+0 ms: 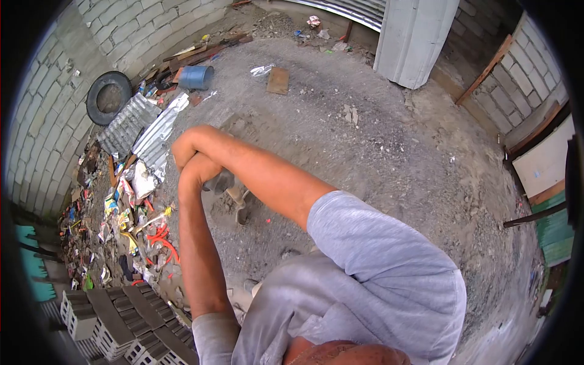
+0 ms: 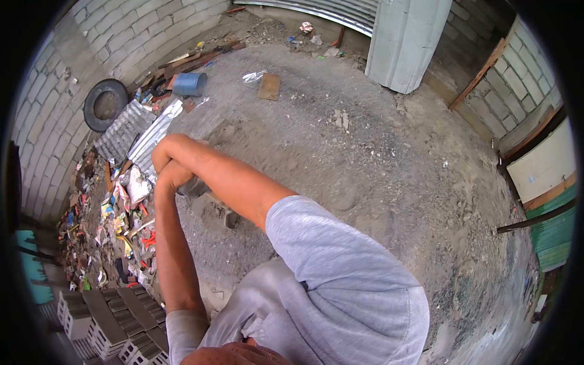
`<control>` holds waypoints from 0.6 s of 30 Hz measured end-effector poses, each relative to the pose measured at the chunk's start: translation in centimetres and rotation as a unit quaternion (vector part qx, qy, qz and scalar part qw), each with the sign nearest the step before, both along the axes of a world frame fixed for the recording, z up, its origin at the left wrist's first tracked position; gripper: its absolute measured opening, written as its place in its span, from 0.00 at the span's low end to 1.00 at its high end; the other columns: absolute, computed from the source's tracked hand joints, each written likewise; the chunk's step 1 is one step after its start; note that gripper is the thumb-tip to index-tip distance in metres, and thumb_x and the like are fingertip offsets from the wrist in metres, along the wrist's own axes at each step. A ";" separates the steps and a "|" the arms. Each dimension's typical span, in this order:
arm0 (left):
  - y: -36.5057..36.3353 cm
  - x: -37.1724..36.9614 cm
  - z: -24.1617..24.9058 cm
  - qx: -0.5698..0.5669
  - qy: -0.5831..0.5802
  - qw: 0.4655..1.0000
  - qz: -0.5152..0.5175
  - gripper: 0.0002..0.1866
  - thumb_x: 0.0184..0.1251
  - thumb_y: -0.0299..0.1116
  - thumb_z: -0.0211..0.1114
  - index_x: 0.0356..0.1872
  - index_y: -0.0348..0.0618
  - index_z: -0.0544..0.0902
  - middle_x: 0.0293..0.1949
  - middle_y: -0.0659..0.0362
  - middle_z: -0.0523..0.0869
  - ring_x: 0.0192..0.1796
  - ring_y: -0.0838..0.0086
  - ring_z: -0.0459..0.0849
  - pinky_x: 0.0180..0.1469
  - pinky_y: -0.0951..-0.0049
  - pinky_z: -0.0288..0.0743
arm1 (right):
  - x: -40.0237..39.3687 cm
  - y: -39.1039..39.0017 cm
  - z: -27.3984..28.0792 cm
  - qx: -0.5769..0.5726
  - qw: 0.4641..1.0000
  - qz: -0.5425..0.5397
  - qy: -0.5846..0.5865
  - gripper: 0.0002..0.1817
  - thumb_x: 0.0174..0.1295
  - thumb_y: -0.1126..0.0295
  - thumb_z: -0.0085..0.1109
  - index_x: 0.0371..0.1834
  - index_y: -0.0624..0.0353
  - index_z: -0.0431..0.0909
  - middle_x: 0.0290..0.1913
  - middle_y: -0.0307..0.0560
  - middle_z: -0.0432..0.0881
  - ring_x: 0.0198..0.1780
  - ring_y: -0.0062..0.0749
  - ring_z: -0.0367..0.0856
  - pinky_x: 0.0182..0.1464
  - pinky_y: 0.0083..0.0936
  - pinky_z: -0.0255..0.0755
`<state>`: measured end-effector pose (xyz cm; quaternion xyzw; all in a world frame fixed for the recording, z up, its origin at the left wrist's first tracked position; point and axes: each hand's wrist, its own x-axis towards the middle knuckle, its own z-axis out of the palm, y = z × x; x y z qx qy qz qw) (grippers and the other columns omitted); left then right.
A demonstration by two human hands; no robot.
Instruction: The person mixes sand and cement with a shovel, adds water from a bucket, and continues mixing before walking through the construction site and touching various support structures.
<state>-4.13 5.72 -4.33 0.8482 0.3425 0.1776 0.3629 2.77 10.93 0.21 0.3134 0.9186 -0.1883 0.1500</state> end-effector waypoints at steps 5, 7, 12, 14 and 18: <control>-0.3 -0.2 0.2 0.010 0.012 1.000 0.001 0.17 0.60 0.33 0.64 0.50 0.40 0.83 0.53 0.52 0.84 0.58 0.65 0.80 0.59 0.66 0.71 | -0.2 0.1 0.0 0.006 1.000 0.011 0.010 0.17 0.53 0.61 0.62 0.45 0.55 0.86 0.46 0.52 0.86 0.45 0.42 0.84 0.46 0.38 0.76; -0.2 0.0 0.2 0.001 0.003 1.000 -0.007 0.17 0.60 0.33 0.65 0.50 0.40 0.83 0.53 0.52 0.84 0.58 0.65 0.80 0.59 0.66 0.71 | -0.2 0.1 -0.1 0.007 1.000 0.012 0.013 0.17 0.53 0.60 0.62 0.45 0.55 0.86 0.46 0.53 0.86 0.45 0.42 0.84 0.47 0.38 0.76; -0.1 0.7 0.1 -0.005 -0.007 1.000 -0.013 0.17 0.60 0.34 0.65 0.50 0.40 0.83 0.53 0.52 0.84 0.58 0.66 0.80 0.59 0.66 0.71 | 0.3 0.2 -0.2 0.009 1.000 0.020 0.022 0.18 0.53 0.60 0.63 0.45 0.54 0.86 0.46 0.53 0.86 0.46 0.42 0.84 0.48 0.38 0.76; 0.1 1.1 0.1 -0.005 -0.006 1.000 -0.014 0.17 0.60 0.34 0.65 0.50 0.40 0.83 0.53 0.52 0.85 0.58 0.66 0.80 0.59 0.66 0.71 | 0.6 0.3 -0.1 0.009 0.999 0.021 0.028 0.18 0.53 0.60 0.63 0.45 0.54 0.86 0.46 0.53 0.86 0.46 0.43 0.84 0.48 0.39 0.76; 0.2 1.6 0.0 -0.008 -0.007 1.000 -0.020 0.17 0.60 0.34 0.65 0.50 0.40 0.84 0.53 0.52 0.85 0.58 0.66 0.80 0.59 0.66 0.71 | 1.2 0.5 -0.5 0.005 0.999 0.004 0.034 0.18 0.54 0.60 0.63 0.45 0.55 0.86 0.46 0.54 0.86 0.46 0.43 0.84 0.48 0.39 0.75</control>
